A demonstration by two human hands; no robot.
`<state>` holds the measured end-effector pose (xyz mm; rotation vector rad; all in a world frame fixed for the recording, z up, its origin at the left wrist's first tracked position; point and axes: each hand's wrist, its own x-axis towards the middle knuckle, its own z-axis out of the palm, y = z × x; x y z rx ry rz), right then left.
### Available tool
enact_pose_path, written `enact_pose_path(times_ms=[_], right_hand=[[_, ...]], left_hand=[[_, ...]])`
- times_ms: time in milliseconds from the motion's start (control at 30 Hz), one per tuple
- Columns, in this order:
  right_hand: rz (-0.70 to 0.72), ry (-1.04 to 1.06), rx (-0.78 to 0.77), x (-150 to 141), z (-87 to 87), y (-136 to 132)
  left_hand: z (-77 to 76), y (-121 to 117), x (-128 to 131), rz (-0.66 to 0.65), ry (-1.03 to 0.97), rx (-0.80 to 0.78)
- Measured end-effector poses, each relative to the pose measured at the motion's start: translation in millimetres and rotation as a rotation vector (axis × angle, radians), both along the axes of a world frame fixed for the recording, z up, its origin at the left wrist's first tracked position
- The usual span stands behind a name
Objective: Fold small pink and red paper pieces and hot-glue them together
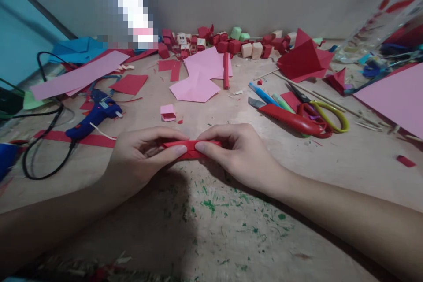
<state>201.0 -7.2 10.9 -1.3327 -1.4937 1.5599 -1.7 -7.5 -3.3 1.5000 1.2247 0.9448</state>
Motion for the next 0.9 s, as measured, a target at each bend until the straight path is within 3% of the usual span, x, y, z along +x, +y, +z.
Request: enact_pose_path(times_ms=[200,433,667,800,900], right_hand=[[-0.034,0.05,-0.014,3.1,-2.2,0.6],[-0.06,0.047,-0.059,3.3,1.0,2.0],[-0.042,0.127,0.031,7.8,1.5,6.4],[0.028,0.159,-0.001,6.8,2.6,6.8],[0.023,0.188,-0.054,3.9,1.7,5.7]], left_hand=[[7.0,2.7,-3.2,0.036,0.038,-0.045],[6.7,5.4,-4.4,-0.015,0.032,-0.044],[5.0,4.1,-0.5,0.004,-0.002,-0.023],[6.6,3.7,0.2,0.055,-0.091,-0.111],[7.2,3.8,-0.3,0.006,-0.056,-0.15]])
